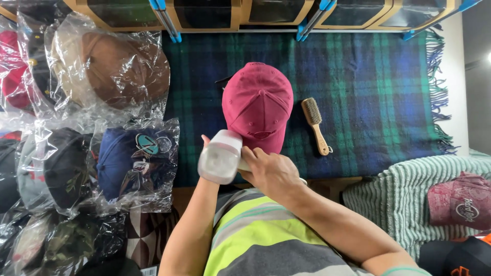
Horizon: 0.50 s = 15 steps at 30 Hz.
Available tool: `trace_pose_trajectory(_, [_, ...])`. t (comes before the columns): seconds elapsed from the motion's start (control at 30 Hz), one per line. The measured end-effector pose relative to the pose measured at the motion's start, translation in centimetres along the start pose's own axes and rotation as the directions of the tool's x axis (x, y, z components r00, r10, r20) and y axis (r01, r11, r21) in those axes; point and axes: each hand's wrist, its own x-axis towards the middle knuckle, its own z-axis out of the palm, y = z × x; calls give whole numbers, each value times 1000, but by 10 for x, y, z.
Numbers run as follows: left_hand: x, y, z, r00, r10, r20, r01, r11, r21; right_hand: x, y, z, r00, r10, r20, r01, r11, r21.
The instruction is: The person brushes a pink baseball cap with a wooden brush, then uses a white handheld steamer to steam the cap's surface. They rotate the cap and continue steaming different sections, occasionally brushing again. The cap remains on a plaid mat throughout the process.
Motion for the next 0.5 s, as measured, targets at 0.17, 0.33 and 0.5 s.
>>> trace_pose_trajectory(0.17, [42, -17, -36, 995, 94, -24, -92, 993, 71, -46, 52, 11, 999, 28, 28, -31, 990, 140])
trace_pose_trajectory(0.33, [63, -30, -57, 989, 145, -29, -137, 975, 174, -93, 103, 21, 997, 2, -73, 27, 919, 393])
trace_pose_trajectory(0.5, [63, -33, -51, 977, 208, -39, -194, 955, 225, -154, 140, 60, 941, 70, -330, 10, 972, 233])
